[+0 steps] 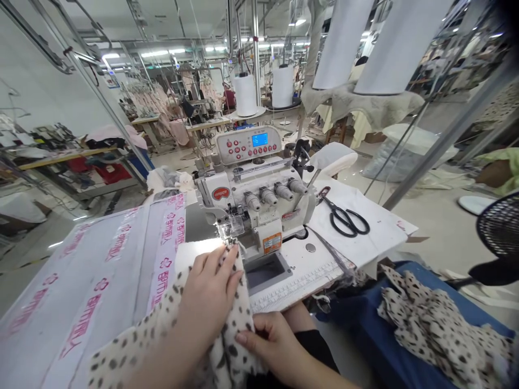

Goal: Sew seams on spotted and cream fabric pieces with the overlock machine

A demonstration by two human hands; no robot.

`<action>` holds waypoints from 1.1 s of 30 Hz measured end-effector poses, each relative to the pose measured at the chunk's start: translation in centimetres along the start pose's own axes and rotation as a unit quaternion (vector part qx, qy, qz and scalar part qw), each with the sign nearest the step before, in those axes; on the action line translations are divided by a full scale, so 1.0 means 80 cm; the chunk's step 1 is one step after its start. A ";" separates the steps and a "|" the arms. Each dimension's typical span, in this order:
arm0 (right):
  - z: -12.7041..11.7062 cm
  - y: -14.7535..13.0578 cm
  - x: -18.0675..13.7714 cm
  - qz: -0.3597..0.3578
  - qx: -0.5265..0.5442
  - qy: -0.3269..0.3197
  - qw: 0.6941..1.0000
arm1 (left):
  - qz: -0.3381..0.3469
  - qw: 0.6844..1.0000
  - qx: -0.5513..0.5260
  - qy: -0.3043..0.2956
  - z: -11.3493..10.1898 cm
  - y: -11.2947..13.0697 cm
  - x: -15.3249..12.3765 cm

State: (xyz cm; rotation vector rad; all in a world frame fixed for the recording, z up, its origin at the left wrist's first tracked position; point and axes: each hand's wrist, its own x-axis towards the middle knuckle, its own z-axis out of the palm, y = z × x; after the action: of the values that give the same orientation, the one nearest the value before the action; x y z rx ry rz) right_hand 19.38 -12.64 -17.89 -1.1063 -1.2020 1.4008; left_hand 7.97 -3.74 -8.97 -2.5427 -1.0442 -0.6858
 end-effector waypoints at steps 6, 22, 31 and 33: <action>-0.016 -0.022 -0.008 -0.044 -0.079 -0.018 0.996 | -0.011 0.999 -0.045 -0.018 -0.004 -0.008 0.005; -0.041 -0.036 -0.023 -0.092 -0.164 0.022 0.982 | -0.134 0.944 -0.269 -0.133 -0.019 -0.046 0.029; -0.044 -0.053 0.002 -0.075 -0.074 0.013 0.994 | -0.119 0.967 -0.194 -0.112 0.014 -0.084 0.069; -0.042 -0.057 0.009 -0.066 -0.040 0.007 0.997 | -0.102 0.971 -0.196 -0.092 0.024 -0.096 0.076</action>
State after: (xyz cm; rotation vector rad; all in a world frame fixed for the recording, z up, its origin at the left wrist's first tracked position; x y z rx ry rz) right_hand 23.02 -11.19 -13.77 -1.0699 -1.3074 1.2520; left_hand 6.83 5.87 -6.54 -2.9059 -1.3659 -0.7887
